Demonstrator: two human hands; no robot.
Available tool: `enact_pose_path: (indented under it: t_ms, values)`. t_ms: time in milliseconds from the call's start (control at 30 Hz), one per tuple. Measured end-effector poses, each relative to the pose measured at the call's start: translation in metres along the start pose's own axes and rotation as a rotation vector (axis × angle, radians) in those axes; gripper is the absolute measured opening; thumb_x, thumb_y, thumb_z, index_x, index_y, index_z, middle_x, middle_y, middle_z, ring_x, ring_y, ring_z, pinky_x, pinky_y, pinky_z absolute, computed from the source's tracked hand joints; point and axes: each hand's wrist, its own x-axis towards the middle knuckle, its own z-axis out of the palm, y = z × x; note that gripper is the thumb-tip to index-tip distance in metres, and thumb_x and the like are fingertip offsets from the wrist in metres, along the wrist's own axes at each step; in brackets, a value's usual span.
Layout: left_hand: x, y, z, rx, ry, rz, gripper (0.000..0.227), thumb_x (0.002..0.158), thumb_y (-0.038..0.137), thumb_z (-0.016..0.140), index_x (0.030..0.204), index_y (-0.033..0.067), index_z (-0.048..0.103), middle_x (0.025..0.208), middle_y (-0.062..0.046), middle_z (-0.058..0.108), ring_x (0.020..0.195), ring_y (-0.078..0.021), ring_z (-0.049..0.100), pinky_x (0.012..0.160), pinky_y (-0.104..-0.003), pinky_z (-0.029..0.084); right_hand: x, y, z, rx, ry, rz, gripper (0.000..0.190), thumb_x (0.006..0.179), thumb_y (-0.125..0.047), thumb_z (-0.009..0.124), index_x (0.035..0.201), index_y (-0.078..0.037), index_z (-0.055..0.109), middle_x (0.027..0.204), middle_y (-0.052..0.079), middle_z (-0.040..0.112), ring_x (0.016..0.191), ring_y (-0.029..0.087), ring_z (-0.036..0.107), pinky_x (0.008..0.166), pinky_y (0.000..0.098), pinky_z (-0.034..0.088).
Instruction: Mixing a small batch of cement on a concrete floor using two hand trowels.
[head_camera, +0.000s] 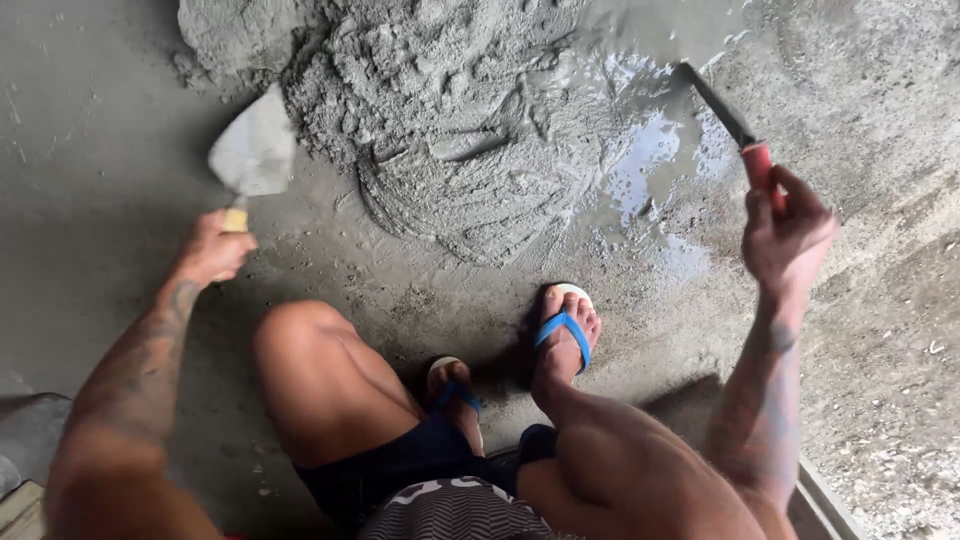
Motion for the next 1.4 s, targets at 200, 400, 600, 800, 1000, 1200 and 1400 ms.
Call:
enact_pose_path:
  t_ms: [200, 400, 600, 800, 1000, 1200, 1400]
  values:
    - [0.009, 0.139, 0.034, -0.377, -0.434, 0.291, 0.017, 0.107, 0.011, 0.058, 0.091, 0.0054, 0.058, 0.060, -0.002, 0.050, 0.040, -0.0131, 0.044, 0.033, -0.027, 0.040, 0.057, -0.020, -0.028, -0.178, -0.127, -0.216, 0.022, 0.109, 0.006, 0.066, 0.126, 0.014, 0.078, 0.096, 0.029, 0.079, 0.051, 0.019, 0.064, 0.031, 0.0283, 0.044]
    - [-0.071, 0.191, 0.034, 0.144, -0.139, 0.445, 0.048, 0.097, 0.008, 0.065, 0.142, -0.0014, 0.051, 0.115, -0.021, 0.063, 0.084, -0.0296, 0.063, 0.064, -0.041, 0.056, 0.069, -0.004, -0.028, -0.320, -0.125, -0.286, 0.047, 0.132, -0.035, 0.080, 0.118, 0.009, 0.085, 0.073, 0.010, 0.072, 0.037, 0.010, 0.046, 0.030, 0.0222, 0.028]
    - [-0.137, 0.166, 0.121, 0.374, 0.140, 0.809, 0.010, 0.113, 0.006, 0.049, 0.118, -0.0013, 0.045, 0.086, -0.020, 0.061, 0.046, -0.0219, 0.060, 0.032, -0.031, 0.049, 0.062, 0.011, -0.020, -0.354, -0.112, -0.275, 0.022, 0.126, -0.013, 0.075, 0.116, 0.004, 0.084, 0.067, 0.007, 0.068, 0.039, 0.008, 0.045, 0.030, 0.0218, 0.033]
    - [-0.184, 0.165, 0.123, 0.428, 0.233, 0.803, 0.007, 0.113, 0.003, 0.048, 0.117, -0.0025, 0.049, 0.077, -0.013, 0.063, 0.045, -0.0178, 0.063, 0.031, -0.028, 0.055, 0.049, 0.013, -0.010, -0.399, -0.099, -0.273, 0.018, 0.105, -0.001, 0.067, 0.111, -0.003, 0.083, 0.067, 0.002, 0.069, 0.041, 0.004, 0.045, 0.028, 0.0194, 0.033]
    - [-0.177, 0.094, 0.145, 0.342, 0.152, 0.649, 0.030, 0.091, 0.000, 0.063, 0.115, 0.0022, 0.045, 0.091, -0.021, 0.065, 0.062, -0.0439, 0.067, 0.047, -0.056, 0.050, 0.060, -0.024, -0.007, -0.396, -0.082, -0.067, 0.063, 0.137, -0.057, 0.070, 0.085, -0.020, 0.070, 0.058, -0.002, 0.045, 0.049, 0.018, 0.047, 0.049, 0.0376, 0.040]
    - [-0.126, 0.100, 0.063, -0.059, 0.154, 0.423, 0.030, 0.088, 0.007, 0.063, 0.112, 0.0082, 0.045, 0.084, -0.020, 0.064, 0.066, -0.0421, 0.061, 0.050, -0.056, 0.041, 0.078, -0.006, -0.002, -0.219, 0.050, -0.316, 0.019, 0.095, 0.003, 0.070, 0.113, 0.002, 0.077, 0.081, 0.013, 0.076, 0.054, 0.013, 0.056, 0.035, 0.0285, 0.045]
    - [0.024, 0.185, 0.005, 0.113, 0.305, 0.425, 0.028, 0.112, 0.028, 0.066, 0.120, 0.0029, 0.058, 0.100, -0.016, 0.065, 0.073, -0.0284, 0.065, 0.050, -0.043, 0.054, 0.096, -0.009, 0.021, 0.015, -0.095, -0.209, 0.069, 0.121, -0.060, 0.058, 0.105, 0.006, 0.067, 0.073, 0.006, 0.054, 0.050, 0.014, 0.045, 0.040, 0.0309, 0.036]
